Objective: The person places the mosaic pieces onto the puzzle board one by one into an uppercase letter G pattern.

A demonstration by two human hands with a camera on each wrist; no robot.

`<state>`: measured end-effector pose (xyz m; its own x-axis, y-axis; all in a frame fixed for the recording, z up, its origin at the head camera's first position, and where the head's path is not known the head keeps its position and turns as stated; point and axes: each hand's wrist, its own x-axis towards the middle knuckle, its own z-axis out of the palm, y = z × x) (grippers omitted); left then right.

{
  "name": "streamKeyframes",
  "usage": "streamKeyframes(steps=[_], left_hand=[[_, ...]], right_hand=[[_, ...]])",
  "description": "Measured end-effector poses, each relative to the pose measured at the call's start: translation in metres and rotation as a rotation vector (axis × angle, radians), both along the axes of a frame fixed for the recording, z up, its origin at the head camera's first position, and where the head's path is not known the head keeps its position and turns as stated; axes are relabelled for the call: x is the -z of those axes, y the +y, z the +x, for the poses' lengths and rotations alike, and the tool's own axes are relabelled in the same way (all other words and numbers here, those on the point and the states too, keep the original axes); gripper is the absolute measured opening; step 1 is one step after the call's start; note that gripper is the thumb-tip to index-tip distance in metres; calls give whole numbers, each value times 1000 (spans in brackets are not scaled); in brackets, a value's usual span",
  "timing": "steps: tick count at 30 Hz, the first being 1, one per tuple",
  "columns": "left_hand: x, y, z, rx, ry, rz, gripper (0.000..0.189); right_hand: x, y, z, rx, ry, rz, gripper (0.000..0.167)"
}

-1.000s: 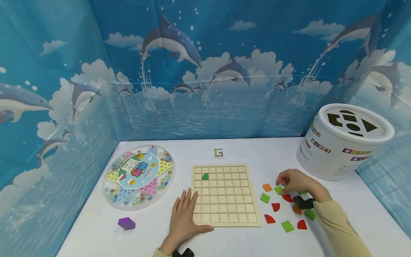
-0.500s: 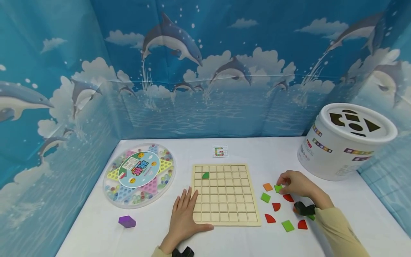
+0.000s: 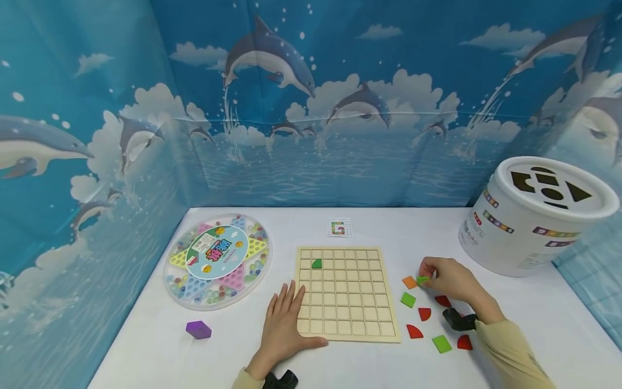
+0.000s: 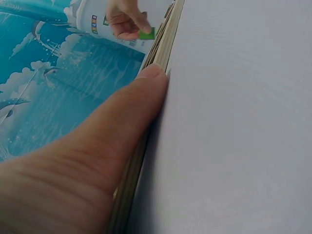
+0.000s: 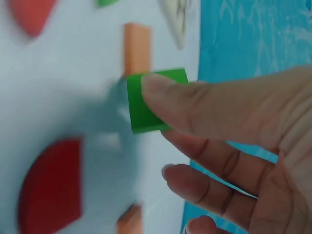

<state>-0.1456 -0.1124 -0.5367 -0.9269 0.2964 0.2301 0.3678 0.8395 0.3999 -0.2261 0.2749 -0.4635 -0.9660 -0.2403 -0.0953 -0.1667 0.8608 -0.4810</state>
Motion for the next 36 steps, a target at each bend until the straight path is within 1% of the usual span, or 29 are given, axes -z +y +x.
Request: streamKeyframes(steps=[4, 8, 12, 15, 17, 20, 24, 28, 32, 36], left_hand=[[-1, 1, 0, -6, 5, -6, 121], [-2, 0, 0, -8, -14, -15, 120], [-2, 0, 0, -11, -19, -14, 121], [0, 0, 0, -9, -3, -3, 121], [0, 0, 0, -7, 7, 4, 121], [1, 1, 0, -8, 5, 4, 122], [1, 1, 0, -12, -12, -4, 122], [0, 0, 0, -12, 5, -20, 121], [0, 0, 0, -13, 8, -26, 122], [0, 0, 0, -13, 15, -29, 122]], right_hand=[[-7, -18, -7, 12, 86, -12, 14], [-10, -40, -16, 10, 165, -42, 12], [-8, -64, -26, -24, 201, -103, 11], [-4, -83, -34, -55, 218, -159, 12], [-1, -95, -38, -73, 219, -188, 13], [4, -112, -42, -86, 203, -217, 12], [10, -133, -43, -99, 169, -242, 6], [15, -149, -43, -127, 157, -281, 4], [18, -163, -46, -145, 150, -298, 5], [19, -173, -48, -134, 143, -281, 4]])
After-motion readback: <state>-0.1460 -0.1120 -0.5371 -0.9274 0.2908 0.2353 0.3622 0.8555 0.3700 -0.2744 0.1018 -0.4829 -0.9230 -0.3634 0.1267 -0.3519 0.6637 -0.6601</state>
